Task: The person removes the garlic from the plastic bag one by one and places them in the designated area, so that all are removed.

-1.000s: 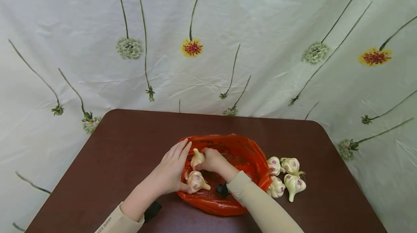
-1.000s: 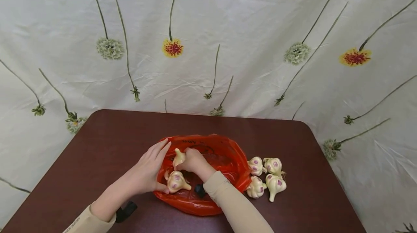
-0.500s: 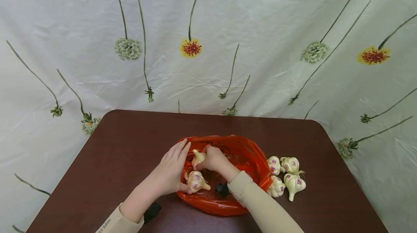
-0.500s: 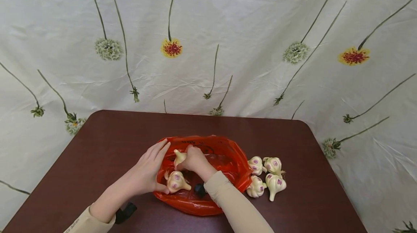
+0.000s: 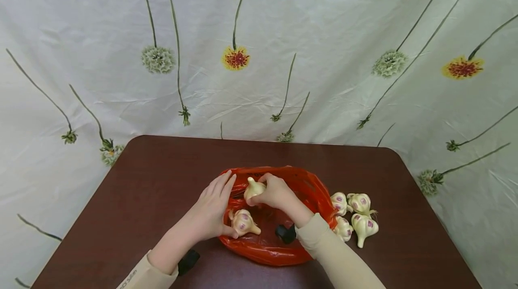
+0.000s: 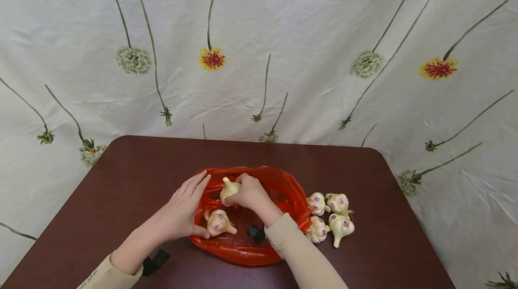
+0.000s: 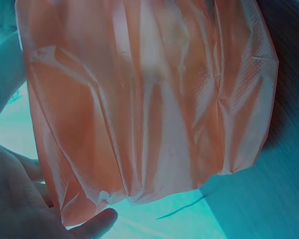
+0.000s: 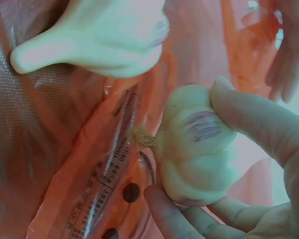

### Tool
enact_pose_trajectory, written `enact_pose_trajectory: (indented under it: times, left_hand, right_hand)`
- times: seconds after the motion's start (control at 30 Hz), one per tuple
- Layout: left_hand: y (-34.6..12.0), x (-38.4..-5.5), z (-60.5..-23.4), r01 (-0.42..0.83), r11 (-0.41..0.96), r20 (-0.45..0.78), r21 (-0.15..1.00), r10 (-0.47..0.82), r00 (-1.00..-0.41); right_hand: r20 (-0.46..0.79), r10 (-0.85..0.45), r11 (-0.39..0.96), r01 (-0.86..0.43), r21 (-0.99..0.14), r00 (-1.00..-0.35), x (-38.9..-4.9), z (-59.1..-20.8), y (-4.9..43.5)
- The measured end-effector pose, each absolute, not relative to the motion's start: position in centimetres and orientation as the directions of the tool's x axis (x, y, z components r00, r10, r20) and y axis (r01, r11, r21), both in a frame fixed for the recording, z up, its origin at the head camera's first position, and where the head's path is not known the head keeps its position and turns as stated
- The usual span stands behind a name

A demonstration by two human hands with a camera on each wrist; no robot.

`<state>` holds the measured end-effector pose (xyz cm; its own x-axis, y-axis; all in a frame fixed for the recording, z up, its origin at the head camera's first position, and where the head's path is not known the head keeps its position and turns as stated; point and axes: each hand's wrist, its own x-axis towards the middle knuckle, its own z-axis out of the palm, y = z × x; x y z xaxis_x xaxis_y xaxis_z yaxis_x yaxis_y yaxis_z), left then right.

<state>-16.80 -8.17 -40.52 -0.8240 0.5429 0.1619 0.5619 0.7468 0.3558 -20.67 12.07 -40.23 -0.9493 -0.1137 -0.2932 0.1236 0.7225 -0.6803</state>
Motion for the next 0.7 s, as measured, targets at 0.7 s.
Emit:
enact_pose_trajectory:
  times: [0.7]
  left_hand:
    - [-8.1, -16.7, -40.3, 0.563, 0.756, 0.172, 0.334, 0.539, -0.825]
  right_hand:
    - [-0.166, -0.071, 0.497, 0.109, -0.861, -0.984, -16.6, -35.1, 16.9]
